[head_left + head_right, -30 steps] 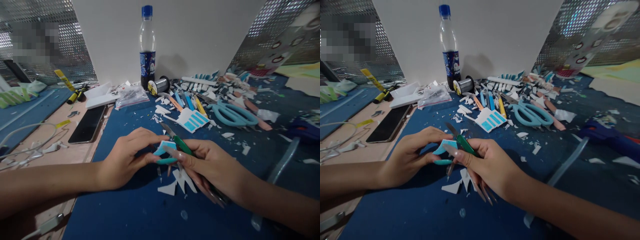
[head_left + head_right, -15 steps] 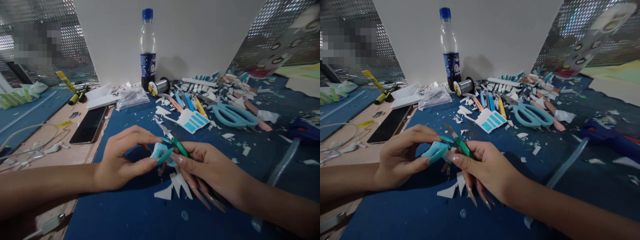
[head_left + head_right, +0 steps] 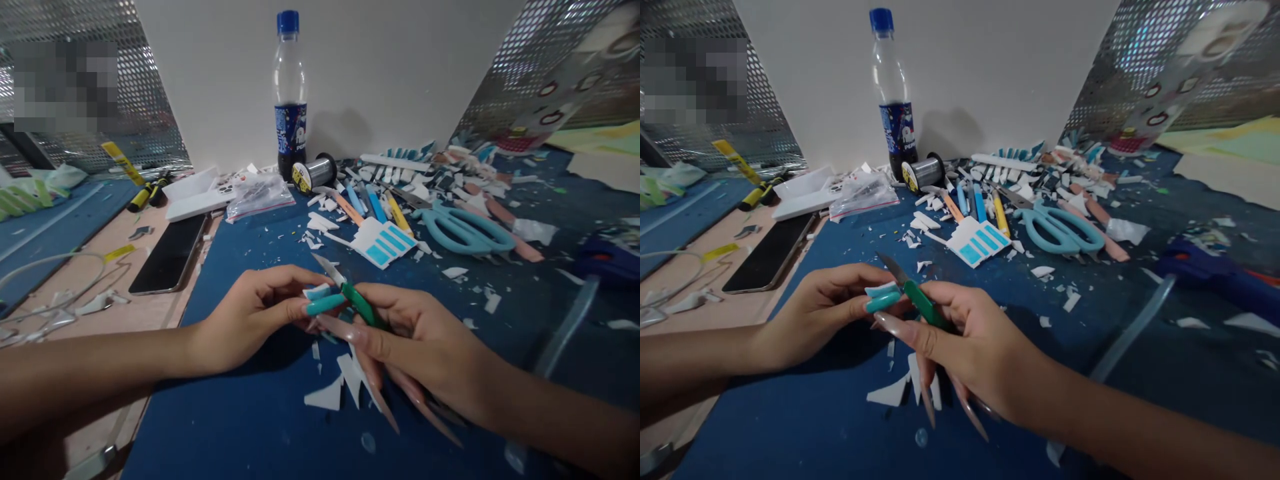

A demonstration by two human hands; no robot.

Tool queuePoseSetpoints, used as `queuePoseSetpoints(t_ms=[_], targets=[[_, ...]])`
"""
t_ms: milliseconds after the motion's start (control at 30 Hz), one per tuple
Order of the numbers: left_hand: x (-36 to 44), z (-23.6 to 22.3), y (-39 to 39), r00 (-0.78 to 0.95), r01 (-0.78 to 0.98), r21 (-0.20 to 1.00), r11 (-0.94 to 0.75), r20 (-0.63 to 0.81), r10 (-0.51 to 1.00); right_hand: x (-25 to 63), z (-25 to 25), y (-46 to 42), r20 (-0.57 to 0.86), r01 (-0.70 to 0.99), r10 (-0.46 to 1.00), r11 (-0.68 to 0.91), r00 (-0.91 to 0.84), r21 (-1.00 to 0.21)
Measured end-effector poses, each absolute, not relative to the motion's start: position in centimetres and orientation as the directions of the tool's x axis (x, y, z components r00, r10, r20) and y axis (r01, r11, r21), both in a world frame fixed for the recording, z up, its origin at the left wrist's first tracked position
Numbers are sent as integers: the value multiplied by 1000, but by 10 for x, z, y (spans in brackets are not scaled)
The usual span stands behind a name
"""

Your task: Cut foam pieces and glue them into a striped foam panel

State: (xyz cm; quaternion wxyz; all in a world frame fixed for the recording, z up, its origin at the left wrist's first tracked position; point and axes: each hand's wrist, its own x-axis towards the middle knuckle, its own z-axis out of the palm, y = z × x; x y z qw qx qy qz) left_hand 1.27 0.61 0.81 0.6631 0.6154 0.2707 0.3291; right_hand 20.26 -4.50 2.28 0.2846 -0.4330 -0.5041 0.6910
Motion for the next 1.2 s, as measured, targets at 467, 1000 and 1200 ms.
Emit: queuePoseSetpoints(t_ms=[467,1000,1200], targets=[[12,6,12,596,-219,964,150,11,803,210,16,-49,-245,116,879,-216,-410,-969],[13,8,12,685,-40,997,71,-24,728,207,14,-50,-178,248,893,-77,-413,-966],[10,7,14,667,-51,998,-29,56,743,212,16,-45,-126,252,919,-31,-372,-967]])
